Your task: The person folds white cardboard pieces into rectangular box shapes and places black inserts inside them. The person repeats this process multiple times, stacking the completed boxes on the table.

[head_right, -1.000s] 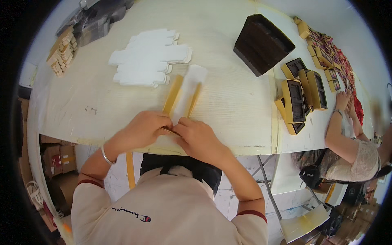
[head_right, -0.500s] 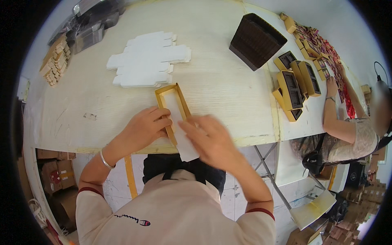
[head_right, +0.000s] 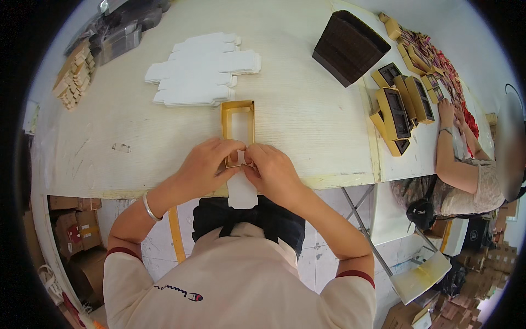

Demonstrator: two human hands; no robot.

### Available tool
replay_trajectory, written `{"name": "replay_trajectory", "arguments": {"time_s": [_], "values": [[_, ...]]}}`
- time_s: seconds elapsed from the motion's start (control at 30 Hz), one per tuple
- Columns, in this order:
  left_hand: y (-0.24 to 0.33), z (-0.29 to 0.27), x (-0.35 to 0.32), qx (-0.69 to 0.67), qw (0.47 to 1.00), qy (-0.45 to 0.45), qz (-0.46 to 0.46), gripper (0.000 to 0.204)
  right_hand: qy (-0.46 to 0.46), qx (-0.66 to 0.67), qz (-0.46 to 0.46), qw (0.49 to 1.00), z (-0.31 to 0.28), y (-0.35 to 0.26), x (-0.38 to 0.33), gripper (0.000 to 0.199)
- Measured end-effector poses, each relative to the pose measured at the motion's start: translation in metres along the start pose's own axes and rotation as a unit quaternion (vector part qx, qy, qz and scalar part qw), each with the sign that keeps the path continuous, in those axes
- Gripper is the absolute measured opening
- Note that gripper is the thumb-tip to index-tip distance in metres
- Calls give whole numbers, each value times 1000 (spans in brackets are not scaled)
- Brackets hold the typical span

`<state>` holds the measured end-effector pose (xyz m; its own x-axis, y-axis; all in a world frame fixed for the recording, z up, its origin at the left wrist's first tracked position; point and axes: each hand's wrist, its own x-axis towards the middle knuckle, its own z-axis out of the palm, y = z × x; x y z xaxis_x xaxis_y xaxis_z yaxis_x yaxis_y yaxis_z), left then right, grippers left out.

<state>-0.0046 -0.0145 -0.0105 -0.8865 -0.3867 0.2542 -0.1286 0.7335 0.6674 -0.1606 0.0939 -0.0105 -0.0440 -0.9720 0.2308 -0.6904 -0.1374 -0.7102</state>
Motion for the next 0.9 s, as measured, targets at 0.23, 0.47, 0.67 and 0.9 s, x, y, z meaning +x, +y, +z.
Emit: {"name": "replay_trajectory", "arguments": {"time_s": [0.23, 0.47, 0.67, 0.9], "values": [[-1, 3, -2, 2, 1000, -1, -8, 9, -55, 81, 66, 993, -11, -16, -11, 29], [3, -3, 3, -92, 993, -35, -70, 10, -73, -194, -200, 958, -24, -3, -24, 52], [2, -11, 4, -103, 989, -90, -58, 13, -24, -110, -212, 971, -17, 14, -25, 47], [-8, -8, 0, -272, 957, -85, -59, 28, 52, 193, 86, 976, -5, 8, -18, 27]]}}
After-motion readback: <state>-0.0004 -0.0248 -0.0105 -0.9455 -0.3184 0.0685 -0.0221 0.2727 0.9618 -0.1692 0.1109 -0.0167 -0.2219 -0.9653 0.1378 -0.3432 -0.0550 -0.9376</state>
